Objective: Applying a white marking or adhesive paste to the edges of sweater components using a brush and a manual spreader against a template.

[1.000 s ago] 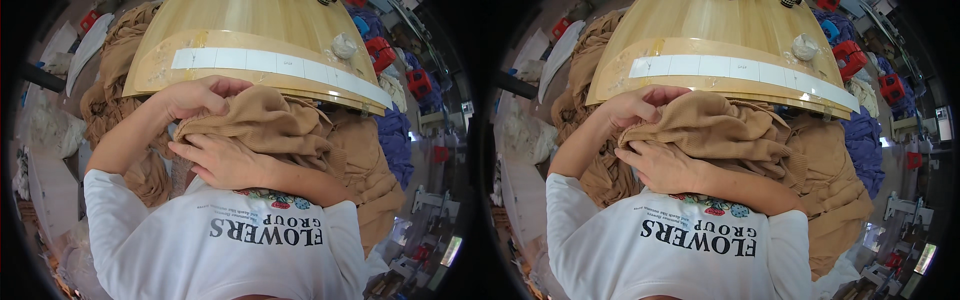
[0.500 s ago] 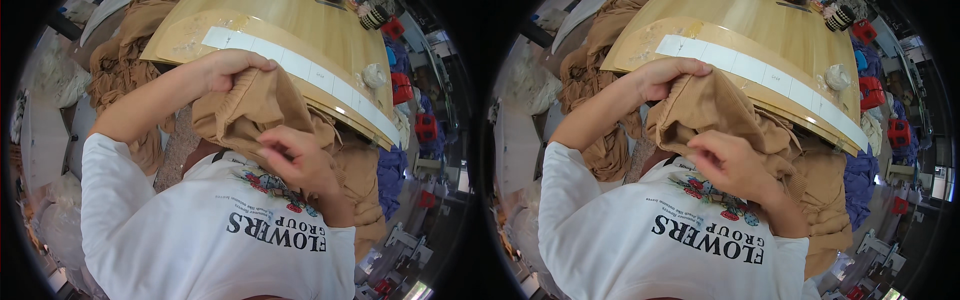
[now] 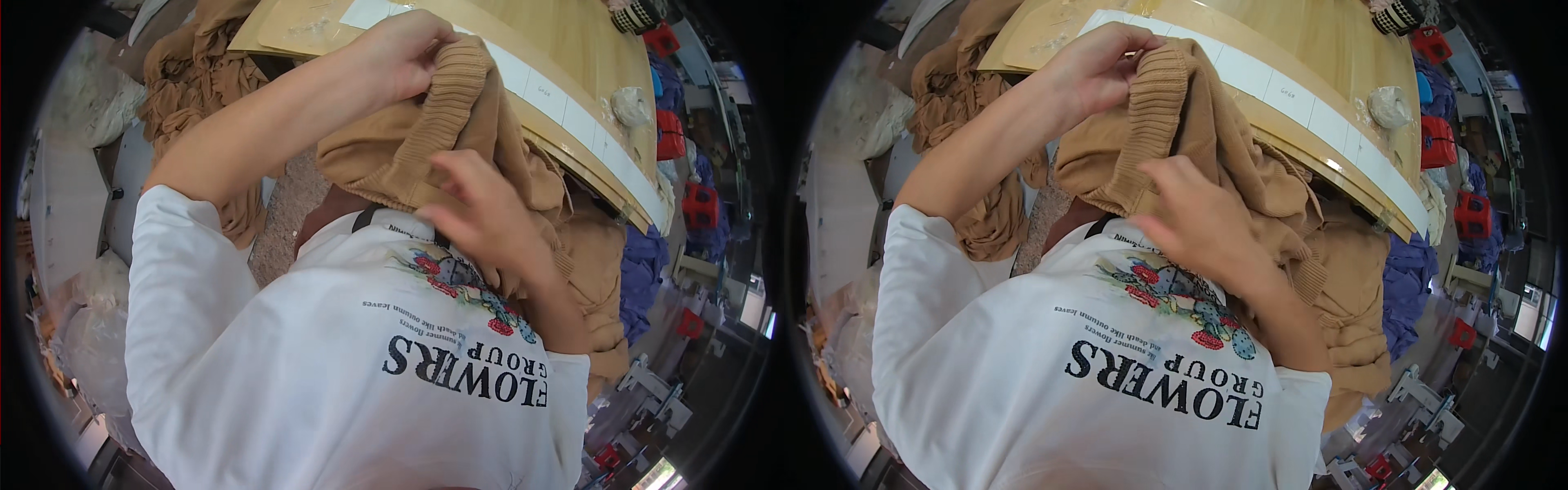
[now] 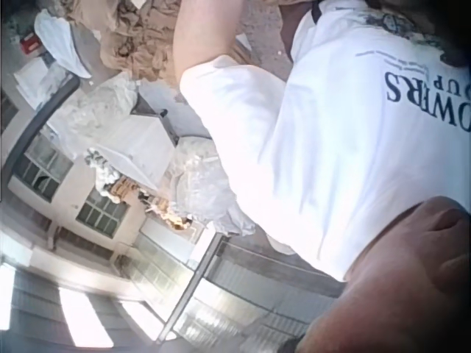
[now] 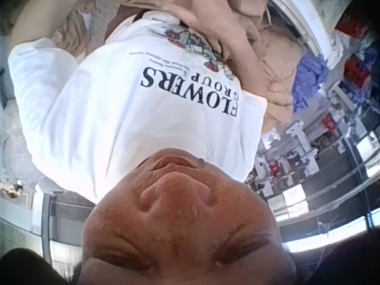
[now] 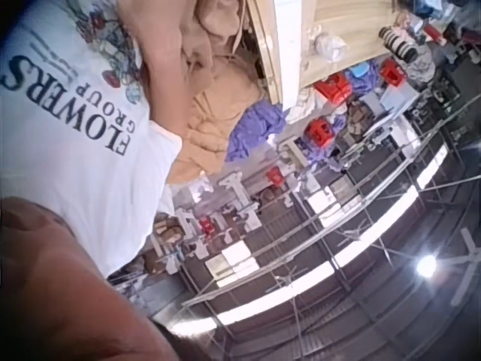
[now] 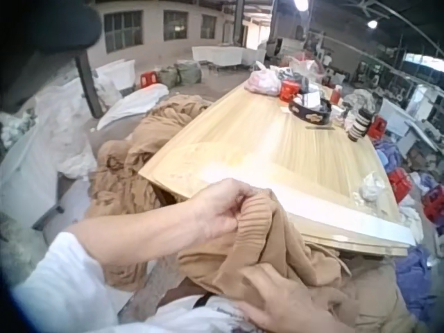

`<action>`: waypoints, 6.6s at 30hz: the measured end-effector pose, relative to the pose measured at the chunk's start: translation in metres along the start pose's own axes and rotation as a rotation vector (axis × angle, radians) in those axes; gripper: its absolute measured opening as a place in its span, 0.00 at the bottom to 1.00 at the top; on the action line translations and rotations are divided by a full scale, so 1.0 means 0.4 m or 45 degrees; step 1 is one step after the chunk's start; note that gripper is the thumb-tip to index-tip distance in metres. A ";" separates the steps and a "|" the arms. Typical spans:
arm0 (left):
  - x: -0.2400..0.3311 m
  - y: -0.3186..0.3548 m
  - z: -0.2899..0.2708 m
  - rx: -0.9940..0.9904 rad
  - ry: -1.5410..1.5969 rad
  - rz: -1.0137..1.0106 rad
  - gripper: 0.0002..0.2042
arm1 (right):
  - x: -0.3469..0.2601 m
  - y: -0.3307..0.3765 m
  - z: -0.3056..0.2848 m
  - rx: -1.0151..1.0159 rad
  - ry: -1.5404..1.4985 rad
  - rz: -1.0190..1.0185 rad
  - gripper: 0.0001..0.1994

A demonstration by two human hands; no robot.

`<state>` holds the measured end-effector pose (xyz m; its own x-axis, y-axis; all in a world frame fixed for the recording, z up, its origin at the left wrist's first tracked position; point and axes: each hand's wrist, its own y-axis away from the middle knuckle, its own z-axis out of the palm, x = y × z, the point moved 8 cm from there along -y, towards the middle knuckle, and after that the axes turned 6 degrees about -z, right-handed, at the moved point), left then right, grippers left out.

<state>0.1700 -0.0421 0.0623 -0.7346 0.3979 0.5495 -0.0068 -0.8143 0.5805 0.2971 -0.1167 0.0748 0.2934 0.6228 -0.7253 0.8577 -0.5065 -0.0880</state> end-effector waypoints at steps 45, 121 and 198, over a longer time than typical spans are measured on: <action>0.483 0.414 -0.295 0.252 -0.642 1.269 0.10 | 0.016 0.227 -0.512 0.713 -0.312 -0.047 0.23; -0.558 -0.318 0.516 -0.669 -2.634 1.605 0.28 | 0.779 0.282 -0.510 0.382 0.428 1.149 0.09; -0.542 -0.355 0.525 -0.497 -2.557 1.448 0.25 | 0.584 0.296 -0.538 1.449 -0.034 0.592 0.05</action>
<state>0.4729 0.0760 -0.0132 0.7974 -0.5373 0.2746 -0.4864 -0.8417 -0.2343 0.5580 0.0969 0.0419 0.4528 0.2387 -0.8591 -0.1868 -0.9167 -0.3532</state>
